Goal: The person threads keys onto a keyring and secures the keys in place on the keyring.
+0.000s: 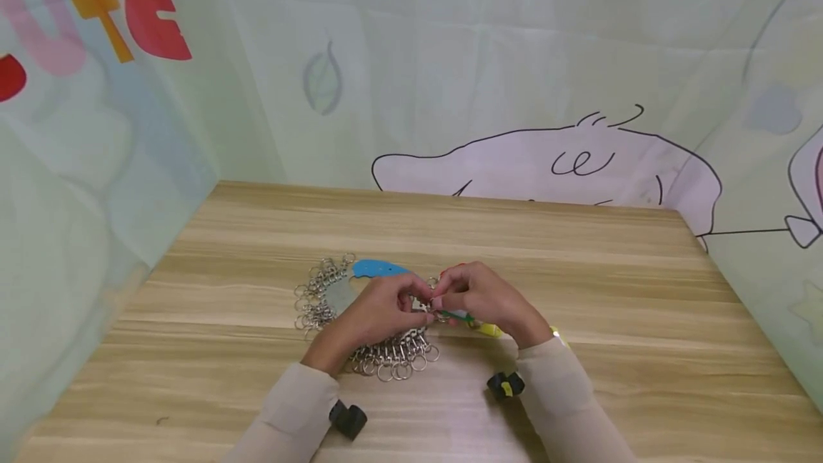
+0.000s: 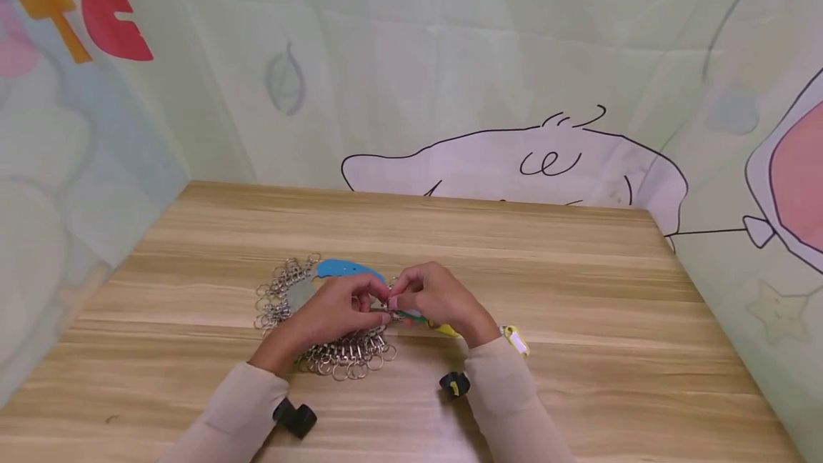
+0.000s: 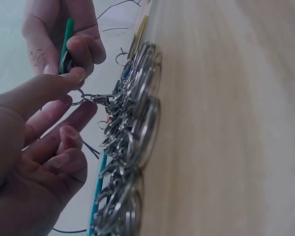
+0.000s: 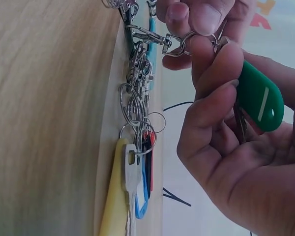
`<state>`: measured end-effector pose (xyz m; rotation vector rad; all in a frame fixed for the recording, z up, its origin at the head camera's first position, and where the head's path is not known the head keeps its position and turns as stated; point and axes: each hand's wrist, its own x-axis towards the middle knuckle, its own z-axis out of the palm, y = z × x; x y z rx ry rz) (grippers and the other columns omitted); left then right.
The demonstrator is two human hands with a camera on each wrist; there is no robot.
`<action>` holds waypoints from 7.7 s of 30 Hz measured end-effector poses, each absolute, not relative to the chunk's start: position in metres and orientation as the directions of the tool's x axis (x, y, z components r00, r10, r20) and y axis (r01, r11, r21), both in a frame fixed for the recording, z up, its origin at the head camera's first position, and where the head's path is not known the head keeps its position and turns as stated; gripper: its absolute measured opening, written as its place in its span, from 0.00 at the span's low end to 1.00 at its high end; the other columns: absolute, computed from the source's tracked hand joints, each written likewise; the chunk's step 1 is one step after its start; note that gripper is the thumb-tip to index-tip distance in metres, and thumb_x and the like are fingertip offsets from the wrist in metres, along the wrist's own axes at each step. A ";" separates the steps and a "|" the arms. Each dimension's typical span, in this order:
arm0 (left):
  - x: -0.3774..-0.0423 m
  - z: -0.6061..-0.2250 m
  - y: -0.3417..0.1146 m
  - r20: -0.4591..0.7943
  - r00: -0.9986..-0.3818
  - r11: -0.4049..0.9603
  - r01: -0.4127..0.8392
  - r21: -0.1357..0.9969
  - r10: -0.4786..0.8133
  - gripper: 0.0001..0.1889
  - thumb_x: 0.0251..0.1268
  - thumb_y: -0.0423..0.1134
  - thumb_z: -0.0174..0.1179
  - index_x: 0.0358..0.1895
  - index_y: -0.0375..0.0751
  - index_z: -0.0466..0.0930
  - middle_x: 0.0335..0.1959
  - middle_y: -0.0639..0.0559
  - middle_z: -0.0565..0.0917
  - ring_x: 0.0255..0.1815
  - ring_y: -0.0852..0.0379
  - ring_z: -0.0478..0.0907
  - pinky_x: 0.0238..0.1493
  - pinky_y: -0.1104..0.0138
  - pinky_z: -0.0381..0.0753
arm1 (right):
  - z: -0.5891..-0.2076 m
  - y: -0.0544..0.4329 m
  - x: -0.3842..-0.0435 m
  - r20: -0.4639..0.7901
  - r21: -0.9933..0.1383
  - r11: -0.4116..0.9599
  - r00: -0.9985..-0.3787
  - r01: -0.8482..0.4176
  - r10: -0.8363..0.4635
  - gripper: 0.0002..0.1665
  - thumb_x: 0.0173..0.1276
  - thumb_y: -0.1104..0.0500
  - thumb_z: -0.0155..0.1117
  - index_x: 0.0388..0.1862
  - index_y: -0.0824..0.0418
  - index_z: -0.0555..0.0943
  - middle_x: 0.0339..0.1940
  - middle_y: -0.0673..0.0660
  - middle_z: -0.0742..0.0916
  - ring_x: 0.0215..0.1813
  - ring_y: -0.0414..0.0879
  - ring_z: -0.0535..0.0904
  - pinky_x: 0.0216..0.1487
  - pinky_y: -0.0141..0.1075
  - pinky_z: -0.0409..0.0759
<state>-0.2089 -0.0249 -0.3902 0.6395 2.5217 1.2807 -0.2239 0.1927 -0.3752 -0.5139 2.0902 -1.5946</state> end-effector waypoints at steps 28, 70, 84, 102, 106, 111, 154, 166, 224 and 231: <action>-0.208 -0.389 -0.024 0.002 -0.889 0.530 0.275 0.802 0.459 0.08 0.61 0.40 0.71 0.43 0.47 0.87 0.29 0.60 0.82 0.26 0.61 0.75 0.26 0.68 0.73 | -0.373 0.192 -0.222 -0.004 -0.952 0.251 -0.818 -0.173 -0.576 0.06 0.65 0.76 0.62 0.34 0.68 0.82 0.32 0.60 0.87 0.33 0.54 0.84 0.35 0.55 0.84; -0.207 -0.388 -0.025 0.020 -0.889 0.543 0.297 0.785 0.457 0.11 0.65 0.40 0.68 0.48 0.45 0.86 0.30 0.59 0.80 0.29 0.59 0.75 0.29 0.66 0.75 | -0.376 0.191 -0.225 0.097 -0.866 0.363 -0.827 -0.345 -0.554 0.07 0.69 0.70 0.63 0.36 0.59 0.83 0.29 0.50 0.86 0.32 0.45 0.81 0.39 0.42 0.78; -0.208 -0.388 -0.024 0.004 -0.882 0.550 0.297 0.780 0.470 0.09 0.66 0.42 0.66 0.46 0.48 0.87 0.33 0.61 0.82 0.32 0.59 0.76 0.33 0.64 0.76 | -0.371 0.192 -0.222 0.218 -0.812 0.314 -0.755 -0.492 -0.619 0.08 0.67 0.73 0.65 0.34 0.61 0.84 0.29 0.54 0.87 0.31 0.43 0.82 0.37 0.41 0.79; -0.210 -0.389 -0.026 0.002 -0.866 0.521 0.303 0.798 0.500 0.21 0.60 0.39 0.73 0.57 0.44 0.82 0.39 0.52 0.83 0.27 0.58 0.74 0.28 0.65 0.74 | -0.380 0.187 -0.224 -0.187 -0.978 0.164 -0.886 0.128 -0.424 0.06 0.66 0.67 0.59 0.35 0.71 0.81 0.37 0.62 0.83 0.29 0.50 0.79 0.32 0.42 0.80; -0.210 -0.388 -0.026 -0.002 -0.873 0.529 0.295 0.795 0.489 0.15 0.60 0.39 0.73 0.50 0.45 0.83 0.30 0.53 0.80 0.26 0.58 0.73 0.27 0.65 0.73 | -0.380 0.185 -0.223 -0.182 -0.980 0.150 -0.880 0.128 -0.438 0.06 0.66 0.67 0.59 0.34 0.71 0.81 0.36 0.62 0.83 0.28 0.48 0.78 0.31 0.40 0.79; -0.209 -0.388 -0.026 -0.001 -0.874 0.535 0.296 0.791 0.485 0.10 0.63 0.40 0.70 0.46 0.46 0.85 0.29 0.55 0.80 0.26 0.58 0.74 0.26 0.65 0.74 | -0.382 0.185 -0.225 -0.165 -0.976 0.201 -0.890 0.085 -0.425 0.04 0.67 0.68 0.59 0.35 0.69 0.81 0.36 0.61 0.84 0.33 0.48 0.78 0.34 0.39 0.78; -0.210 -0.389 -0.026 -0.033 -0.867 0.561 0.293 0.774 0.497 0.11 0.65 0.42 0.70 0.46 0.46 0.83 0.27 0.54 0.78 0.25 0.58 0.73 0.27 0.65 0.73 | -0.378 0.185 -0.224 -0.113 -0.958 0.285 -0.890 -0.020 -0.442 0.05 0.66 0.70 0.58 0.36 0.68 0.81 0.28 0.58 0.84 0.30 0.47 0.79 0.33 0.37 0.78; -0.210 -0.390 -0.026 -0.050 -0.869 0.563 0.273 0.780 0.492 0.12 0.67 0.47 0.67 0.46 0.44 0.85 0.36 0.57 0.82 0.33 0.59 0.77 0.34 0.62 0.78 | -0.381 0.191 -0.226 0.088 -0.870 0.360 -0.824 -0.337 -0.559 0.05 0.71 0.70 0.60 0.36 0.61 0.81 0.30 0.56 0.85 0.33 0.49 0.78 0.37 0.40 0.75; -0.208 -0.388 -0.026 -0.019 -0.873 0.586 0.310 0.749 0.487 0.10 0.65 0.46 0.68 0.45 0.48 0.87 0.36 0.61 0.80 0.32 0.59 0.75 0.34 0.63 0.76 | -0.373 0.194 -0.225 0.114 -0.845 0.351 -0.777 -0.403 -0.619 0.08 0.67 0.73 0.61 0.35 0.62 0.81 0.28 0.52 0.86 0.31 0.44 0.79 0.36 0.38 0.76; -0.209 -0.388 -0.026 -0.025 -0.874 0.579 0.300 0.758 0.486 0.16 0.64 0.45 0.70 0.51 0.44 0.85 0.37 0.55 0.82 0.29 0.59 0.74 0.31 0.64 0.75 | -0.374 0.193 -0.224 0.075 -0.854 0.380 -0.806 -0.355 -0.587 0.05 0.69 0.70 0.61 0.35 0.62 0.81 0.27 0.51 0.85 0.30 0.44 0.78 0.36 0.39 0.76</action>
